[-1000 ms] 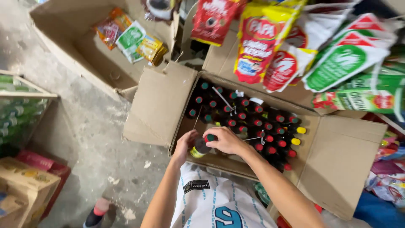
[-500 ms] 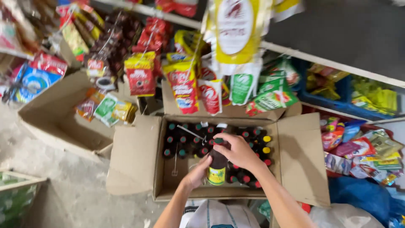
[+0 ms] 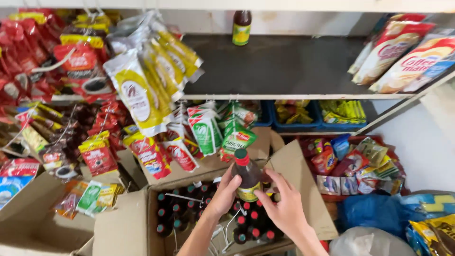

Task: Placing bottles of vinegar from a cardboard box onto a grocery store shelf.

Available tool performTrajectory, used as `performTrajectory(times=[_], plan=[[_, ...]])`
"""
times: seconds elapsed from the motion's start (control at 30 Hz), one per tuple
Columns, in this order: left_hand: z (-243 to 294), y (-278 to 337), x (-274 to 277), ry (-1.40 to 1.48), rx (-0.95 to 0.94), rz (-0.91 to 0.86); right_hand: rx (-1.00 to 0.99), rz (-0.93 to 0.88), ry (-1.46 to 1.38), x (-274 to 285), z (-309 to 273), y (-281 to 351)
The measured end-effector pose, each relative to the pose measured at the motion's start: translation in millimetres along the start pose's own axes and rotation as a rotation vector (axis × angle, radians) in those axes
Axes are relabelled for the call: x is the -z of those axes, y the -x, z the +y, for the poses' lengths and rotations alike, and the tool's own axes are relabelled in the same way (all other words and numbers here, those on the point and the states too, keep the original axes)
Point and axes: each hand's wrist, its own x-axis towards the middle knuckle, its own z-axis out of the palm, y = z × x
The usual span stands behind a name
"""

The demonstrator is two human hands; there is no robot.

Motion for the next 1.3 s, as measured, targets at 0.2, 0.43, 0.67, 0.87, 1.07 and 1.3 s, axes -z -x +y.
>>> performTrajectory(times=[0.2,0.43,0.67,0.87,1.07,1.3], plan=[[59,-62,-96,-0.371,-0.159,-0.113,0.156,0.162,0.274,45,-12,-21],[80,-130,-170,-0.477,-0.316,-0.21,0.121,0.295,0.372,98,-39,-75],[123,-200,-226,-0.527,-0.44,-0.254,0.328,0.46,0.366,138,-41,-151],[173,-267,-257,-0.501,-0.507,-0.266,0.404,0.419,0.209,185,-74,-233],[210,-316,-282,-0.767,-0.893,-0.108,0.585,0.492,0.148,207,-80,-313],[223,-352,-278,-1.031,-0.998,0.108,0.485,0.501,0.171,206,-71,-387]])
